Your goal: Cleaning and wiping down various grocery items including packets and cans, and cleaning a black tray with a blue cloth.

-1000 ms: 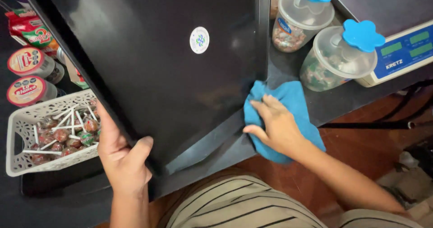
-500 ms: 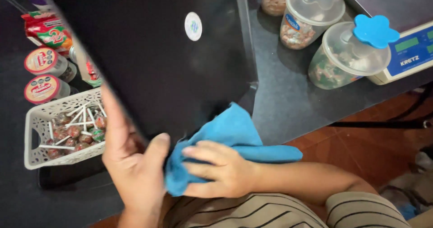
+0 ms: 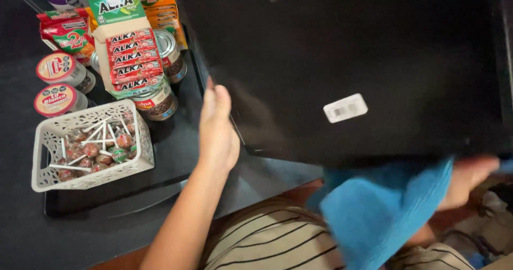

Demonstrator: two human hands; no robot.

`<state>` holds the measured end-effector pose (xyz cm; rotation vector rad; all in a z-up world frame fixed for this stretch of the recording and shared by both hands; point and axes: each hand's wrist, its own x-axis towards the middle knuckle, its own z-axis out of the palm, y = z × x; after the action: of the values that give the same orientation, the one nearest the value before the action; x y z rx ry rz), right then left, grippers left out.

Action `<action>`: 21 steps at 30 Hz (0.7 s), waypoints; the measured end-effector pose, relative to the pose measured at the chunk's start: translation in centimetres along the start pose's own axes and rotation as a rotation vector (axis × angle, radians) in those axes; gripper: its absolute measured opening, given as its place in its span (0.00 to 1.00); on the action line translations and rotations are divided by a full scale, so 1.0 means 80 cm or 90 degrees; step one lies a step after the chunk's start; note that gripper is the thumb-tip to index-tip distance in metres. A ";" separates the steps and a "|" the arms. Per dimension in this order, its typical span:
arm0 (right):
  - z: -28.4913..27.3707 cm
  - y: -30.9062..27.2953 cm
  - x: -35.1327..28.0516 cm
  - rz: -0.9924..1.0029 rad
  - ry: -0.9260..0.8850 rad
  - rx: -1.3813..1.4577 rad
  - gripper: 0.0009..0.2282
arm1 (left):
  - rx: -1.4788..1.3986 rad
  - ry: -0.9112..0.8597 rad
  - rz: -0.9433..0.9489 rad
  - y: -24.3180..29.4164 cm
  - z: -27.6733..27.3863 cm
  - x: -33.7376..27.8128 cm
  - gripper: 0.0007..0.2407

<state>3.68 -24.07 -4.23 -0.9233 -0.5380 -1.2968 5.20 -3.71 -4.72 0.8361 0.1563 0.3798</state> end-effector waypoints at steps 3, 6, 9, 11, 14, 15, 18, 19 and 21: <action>0.011 0.012 0.023 0.128 0.017 -0.023 0.17 | -0.116 0.057 0.049 0.019 -0.012 0.011 0.16; 0.016 0.026 0.039 0.259 0.042 -0.042 0.25 | -0.053 0.175 0.220 0.060 0.011 -0.002 0.12; -0.071 0.084 0.039 0.244 -0.055 -0.435 0.29 | 0.007 0.259 0.253 0.089 0.007 -0.012 0.15; -0.092 0.096 0.065 0.254 0.034 -0.439 0.27 | 0.072 0.241 0.302 0.097 0.009 -0.020 0.16; -0.053 0.082 0.107 0.311 0.115 -0.130 0.17 | 0.258 0.221 0.373 0.092 0.010 -0.038 0.11; -0.026 0.073 0.123 0.339 0.106 0.196 0.09 | 0.375 0.212 0.403 0.089 0.013 -0.042 0.14; 0.021 0.109 0.184 -0.255 -0.167 -0.651 0.08 | 0.430 0.132 0.426 0.083 0.029 -0.056 0.16; 0.050 0.105 0.185 -0.260 -0.164 -0.652 0.08 | 0.426 0.128 0.428 0.084 0.036 -0.058 0.16; 0.110 0.099 0.184 -0.517 -0.276 -0.802 0.07 | 0.425 0.134 0.437 0.084 0.047 -0.065 0.15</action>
<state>15.94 -25.22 10.10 -2.2047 -0.3902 -2.2470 -0.35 -4.25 2.74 1.5084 0.1919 1.0988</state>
